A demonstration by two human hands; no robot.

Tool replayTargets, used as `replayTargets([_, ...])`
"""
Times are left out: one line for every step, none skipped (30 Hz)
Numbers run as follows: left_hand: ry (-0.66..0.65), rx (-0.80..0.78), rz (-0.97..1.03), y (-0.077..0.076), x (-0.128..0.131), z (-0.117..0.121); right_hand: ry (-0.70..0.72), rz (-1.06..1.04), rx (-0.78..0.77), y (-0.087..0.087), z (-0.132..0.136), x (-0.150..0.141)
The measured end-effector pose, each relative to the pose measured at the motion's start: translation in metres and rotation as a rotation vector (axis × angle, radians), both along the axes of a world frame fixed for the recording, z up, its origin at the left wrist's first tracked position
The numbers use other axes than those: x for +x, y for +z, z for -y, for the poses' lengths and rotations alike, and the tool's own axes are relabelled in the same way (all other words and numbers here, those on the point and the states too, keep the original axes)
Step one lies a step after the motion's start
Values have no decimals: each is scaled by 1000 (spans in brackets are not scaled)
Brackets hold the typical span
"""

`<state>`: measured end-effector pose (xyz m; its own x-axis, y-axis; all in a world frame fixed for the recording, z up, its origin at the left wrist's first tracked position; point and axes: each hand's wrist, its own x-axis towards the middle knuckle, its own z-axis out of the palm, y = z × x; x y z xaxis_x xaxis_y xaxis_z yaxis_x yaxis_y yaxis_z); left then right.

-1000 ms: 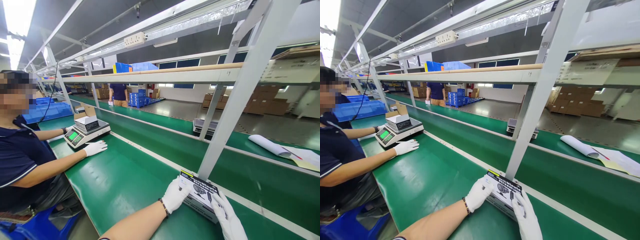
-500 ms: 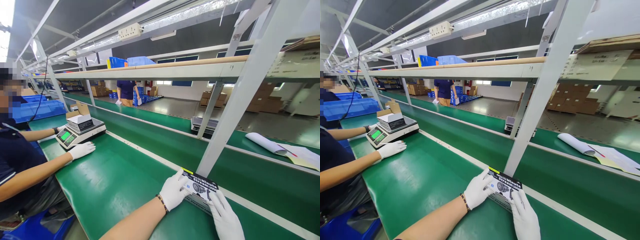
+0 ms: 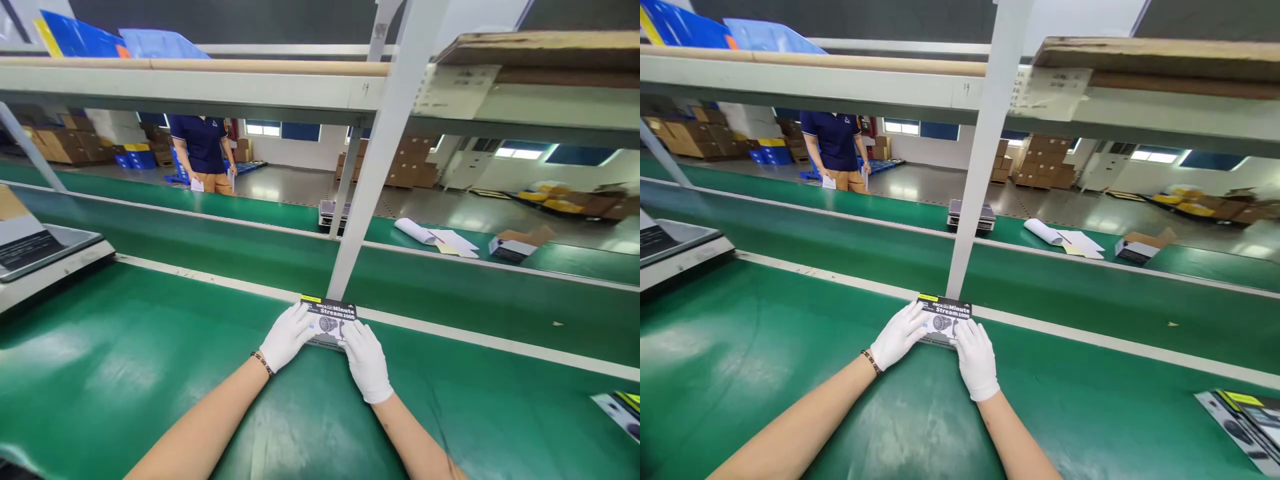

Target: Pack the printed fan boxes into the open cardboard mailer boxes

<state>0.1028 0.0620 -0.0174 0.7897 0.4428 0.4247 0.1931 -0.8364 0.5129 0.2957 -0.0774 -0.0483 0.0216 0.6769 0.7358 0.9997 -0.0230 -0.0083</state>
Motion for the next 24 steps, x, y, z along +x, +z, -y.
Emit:
replayTargets([28,-133,42,-5,3,2,-9,51,34,-2,0,0])
replayTargets([68,-275,85,-9,7,4,-16,87,60,-4,1,-1])
replayTargets([117,-412,133,-14,11,6,-12,102,75,-5,1,-3])
replayTargets([165,-532,185,-18,15,8,12,101,80,-5,1,-6])
replayTargets([198,-631,241,-21,19,9,52,91,81,-5,1,-10])
replayTargets([206,-711,300,-24,21,10,96,80,77,-4,-1,-15])
replayTargets([187,-780,358,-26,23,10,131,72,73,-3,-3,-20])
replayTargets([145,-841,409,-27,24,10,149,70,76,-2,-6,-26])
replayTargets([94,-894,447,-27,24,9,145,73,91,0,-9,-31])
replayTargets([47,-934,467,-27,24,8,123,76,114,2,-13,-36])
replayTargets([15,-959,475,-26,24,7,98,75,138,4,-16,-40])
replayTargets([2,-971,475,-25,23,6,82,63,158,6,-19,-43])
replayTargets([2,-970,471,-24,23,6,79,38,168,9,-21,-44])
replayTargets([3,-964,467,-22,22,5,90,3,164,11,-22,-45])
replayTargets([-1,-955,461,-21,21,5,108,-38,149,13,-22,-45])
replayTargets([-7,-945,455,-20,21,5,131,-74,131,15,-22,-45])
replayTargets([-12,-934,451,-19,21,5,156,-100,121,16,-22,-44])
replayTargets([-14,-924,448,-18,20,6,180,-111,120,17,-21,-43])
replayTargets([-11,-915,448,-18,20,6,199,-113,125,17,-20,-43])
replayTargets([-6,-908,448,-18,20,6,210,-112,132,17,-20,-42])
replayTargets([0,-902,449,-18,20,6,216,-111,135,17,-19,-42])
replayTargets([2,-897,449,-18,21,7,221,-111,138,17,-19,-42])
replayTargets([1,-893,449,-19,21,7,225,-110,140,17,-19,-42])
replayTargets([-3,-889,451,-19,21,7,227,-106,143,18,-19,-42])
